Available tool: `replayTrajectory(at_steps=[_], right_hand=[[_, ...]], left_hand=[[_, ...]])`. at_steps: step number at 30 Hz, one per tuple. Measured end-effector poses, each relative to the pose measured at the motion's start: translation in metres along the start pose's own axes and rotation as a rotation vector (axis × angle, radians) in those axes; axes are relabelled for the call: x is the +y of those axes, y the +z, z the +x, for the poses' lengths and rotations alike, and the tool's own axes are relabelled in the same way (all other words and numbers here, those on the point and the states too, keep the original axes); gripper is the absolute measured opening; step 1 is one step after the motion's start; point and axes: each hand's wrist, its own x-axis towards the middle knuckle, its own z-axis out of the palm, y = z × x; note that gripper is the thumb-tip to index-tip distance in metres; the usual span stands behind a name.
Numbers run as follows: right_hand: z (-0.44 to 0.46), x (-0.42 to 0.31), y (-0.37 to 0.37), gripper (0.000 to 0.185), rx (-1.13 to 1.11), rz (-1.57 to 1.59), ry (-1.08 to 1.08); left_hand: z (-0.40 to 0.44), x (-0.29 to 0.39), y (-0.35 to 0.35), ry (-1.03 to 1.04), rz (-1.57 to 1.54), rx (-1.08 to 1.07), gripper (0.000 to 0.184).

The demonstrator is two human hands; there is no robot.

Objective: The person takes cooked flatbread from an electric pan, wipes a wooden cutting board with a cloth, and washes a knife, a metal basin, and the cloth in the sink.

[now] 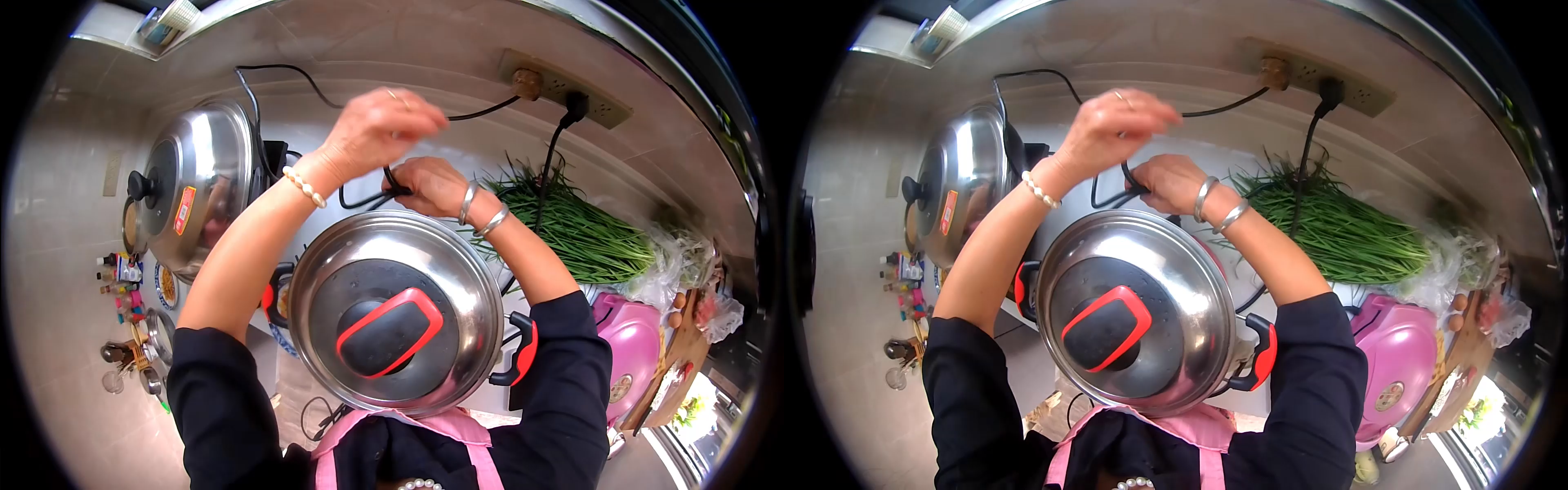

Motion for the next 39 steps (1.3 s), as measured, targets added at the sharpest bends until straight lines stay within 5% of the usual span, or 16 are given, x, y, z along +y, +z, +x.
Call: replayTrajectory(at_steps=[3,6,10,13,17,22,25,29,32,38,39], right_hand=[[-0.003,-0.007,0.003,0.009,0.09,-0.111,-0.136],[-0.006,-0.011,-0.001,0.007,0.076,-0.115,-0.089],[-0.009,-0.017,-0.002,0.008,0.12,-0.229,-0.069],[-0.016,-0.019,-0.001,0.007,0.21,-0.102,0.107],[-0.026,-0.017,0.006,0.014,0.468,0.221,0.204],[-0.034,-0.011,0.005,0.026,0.492,0.253,0.296],[-0.039,0.0,-0.01,0.026,0.531,0.401,0.102],[-0.075,0.036,-0.038,0.024,0.162,-0.132,0.388],[-0.089,0.043,-0.029,0.017,0.018,-0.41,0.393],[-0.078,0.059,-0.019,0.012,0.041,-0.646,0.299],[-0.074,0.054,-0.022,0.013,0.112,-0.479,0.315]], left_hand=[[-0.007,0.017,-0.006,-0.088,-0.019,-0.376,0.015],[-0.015,0.015,-0.008,-0.455,0.106,-0.567,0.022],[-0.004,0.007,-0.009,-0.825,-0.189,-0.898,0.036],[0.0,0.017,-0.014,-0.748,-0.166,-0.916,0.045],[-0.001,0.032,-0.001,-0.939,0.1,-1.014,0.054],[-0.018,0.014,0.016,-0.884,-0.093,-0.878,0.032],[-0.003,0.028,0.013,-0.884,0.042,-0.882,0.021],[-0.005,0.022,0.01,-0.952,0.031,-0.878,0.015],[-0.01,0.026,0.009,-0.991,0.045,-0.807,0.013],[-0.005,0.038,0.003,-1.002,0.104,-0.697,0.011],[-0.005,0.039,0.002,-1.001,0.106,-0.687,0.012]])
